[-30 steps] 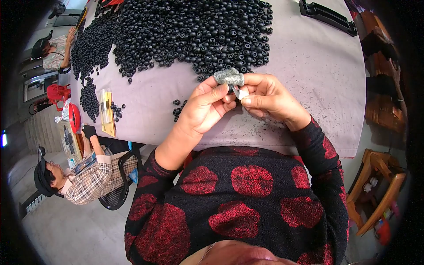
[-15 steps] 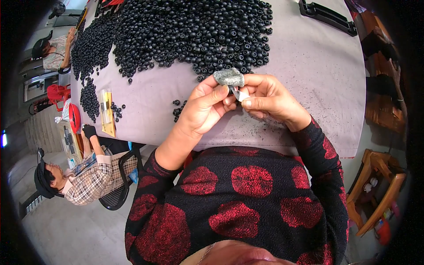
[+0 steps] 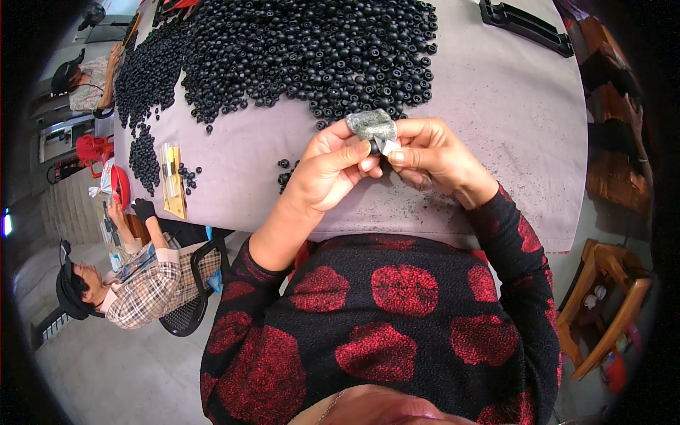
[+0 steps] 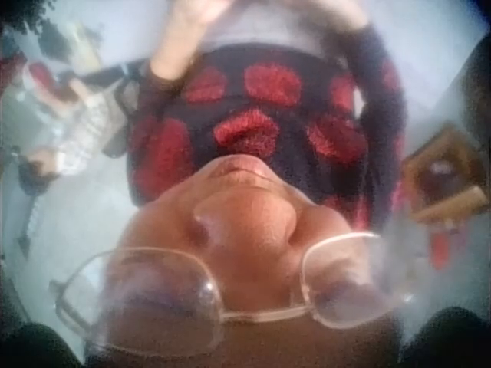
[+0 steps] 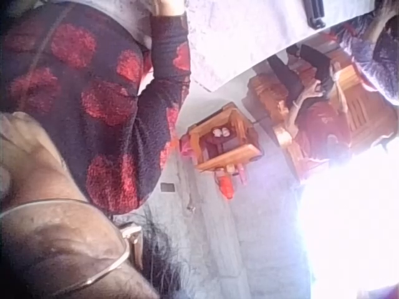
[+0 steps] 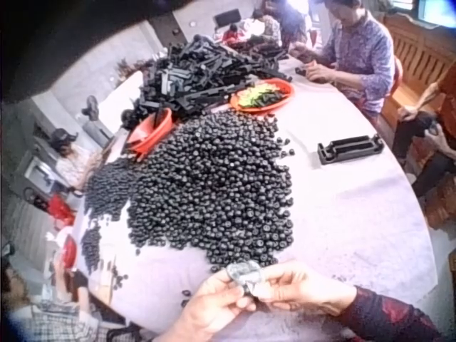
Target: Sorting small black plastic or rubber rings on a table and checking for defects.
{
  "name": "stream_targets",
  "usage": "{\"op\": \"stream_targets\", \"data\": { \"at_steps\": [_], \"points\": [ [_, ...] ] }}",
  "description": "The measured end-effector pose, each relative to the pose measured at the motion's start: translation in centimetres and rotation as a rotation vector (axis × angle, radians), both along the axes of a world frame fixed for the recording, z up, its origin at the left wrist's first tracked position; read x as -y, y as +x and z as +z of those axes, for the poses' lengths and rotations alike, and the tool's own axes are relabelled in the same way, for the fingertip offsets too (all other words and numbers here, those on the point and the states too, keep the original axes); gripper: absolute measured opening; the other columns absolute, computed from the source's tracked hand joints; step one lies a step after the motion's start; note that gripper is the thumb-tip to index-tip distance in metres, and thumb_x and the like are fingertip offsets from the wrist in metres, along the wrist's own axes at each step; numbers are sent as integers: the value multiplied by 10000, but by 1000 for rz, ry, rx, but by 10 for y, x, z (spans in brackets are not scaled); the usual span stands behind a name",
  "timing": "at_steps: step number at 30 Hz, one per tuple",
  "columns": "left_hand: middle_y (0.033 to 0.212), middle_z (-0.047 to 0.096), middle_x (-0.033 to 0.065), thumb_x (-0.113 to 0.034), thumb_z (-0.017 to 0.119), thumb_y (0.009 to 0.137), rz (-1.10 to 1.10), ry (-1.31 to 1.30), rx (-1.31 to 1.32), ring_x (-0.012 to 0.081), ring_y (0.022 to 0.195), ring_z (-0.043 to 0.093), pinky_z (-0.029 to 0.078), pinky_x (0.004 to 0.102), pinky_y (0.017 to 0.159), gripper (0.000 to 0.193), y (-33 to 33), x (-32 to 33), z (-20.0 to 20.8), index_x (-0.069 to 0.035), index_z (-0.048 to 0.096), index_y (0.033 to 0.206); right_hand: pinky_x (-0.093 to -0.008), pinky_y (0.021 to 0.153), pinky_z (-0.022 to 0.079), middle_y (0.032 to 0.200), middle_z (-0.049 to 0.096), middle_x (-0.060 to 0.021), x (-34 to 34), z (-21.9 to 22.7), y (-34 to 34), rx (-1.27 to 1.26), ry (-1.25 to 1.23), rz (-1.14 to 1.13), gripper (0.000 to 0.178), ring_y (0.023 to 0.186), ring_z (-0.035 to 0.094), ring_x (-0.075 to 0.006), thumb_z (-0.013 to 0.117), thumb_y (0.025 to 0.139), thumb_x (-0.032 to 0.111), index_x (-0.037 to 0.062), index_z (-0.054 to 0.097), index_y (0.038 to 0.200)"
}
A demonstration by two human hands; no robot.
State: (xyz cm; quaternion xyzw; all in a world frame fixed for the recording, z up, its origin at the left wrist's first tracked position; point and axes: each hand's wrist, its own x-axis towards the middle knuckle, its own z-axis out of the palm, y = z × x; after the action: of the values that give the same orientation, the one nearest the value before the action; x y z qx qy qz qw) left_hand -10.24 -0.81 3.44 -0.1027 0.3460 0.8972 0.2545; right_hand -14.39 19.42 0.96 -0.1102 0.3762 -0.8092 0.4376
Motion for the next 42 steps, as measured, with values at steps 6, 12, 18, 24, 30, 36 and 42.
{"op": "stream_targets", "data": {
  "at_steps": [6,12,18,24,30,36,42],
  "points": [
    [983,640,60,-62,641,894,-26,29,0,136,765,583,524,299,729,324,-2,-1,-1,-28,565,1206,-167,409,331,793,661,-36,-1,1,0,-11,-27,-13,257,495,478,-32,633,895,71,-6,618,1140],
    [984,636,43,-88,660,886,-20,36,-18,131,797,576,498,278,713,335,-3,0,-3,-50,572,1208,-161,413,337,806,659,-33,-3,10,1,-23,-33,21,352,497,485,-34,647,874,42,-7,567,1213],
    [1007,643,60,-73,661,881,-15,13,-46,130,783,568,494,271,702,358,-2,-3,-1,-42,566,1225,-158,412,340,789,649,-20,-4,8,1,-28,-32,21,333,493,484,-30,657,870,60,-7,583,1187],
    [1028,646,77,-53,654,880,-44,9,-50,130,748,565,518,282,705,373,-1,-1,-1,-33,556,1240,-157,407,329,752,625,2,-4,4,1,-36,-16,33,263,489,477,-23,651,880,83,9,619,1130],
    [992,664,62,44,659,831,119,-618,-302,104,834,625,537,255,731,363,7,49,7,8,592,1187,-151,399,301,702,566,64,-4,11,-3,-86,105,-113,344,476,440,-1,626,896,87,28,591,1234],
    [869,627,0,-17,685,841,221,-1284,-341,68,759,577,474,207,695,134,26,118,-31,6,688,972,-161,427,331,675,520,58,1,7,-3,-107,195,-209,245,502,441,-7,596,920,73,17,602,1158],
    [894,613,83,-79,673,849,66,-1562,-591,160,761,593,475,269,678,120,35,107,-18,24,662,910,-169,454,346,693,516,50,1,4,-2,-85,174,-206,303,521,434,-14,598,917,60,9,585,1215]
  ]
}}
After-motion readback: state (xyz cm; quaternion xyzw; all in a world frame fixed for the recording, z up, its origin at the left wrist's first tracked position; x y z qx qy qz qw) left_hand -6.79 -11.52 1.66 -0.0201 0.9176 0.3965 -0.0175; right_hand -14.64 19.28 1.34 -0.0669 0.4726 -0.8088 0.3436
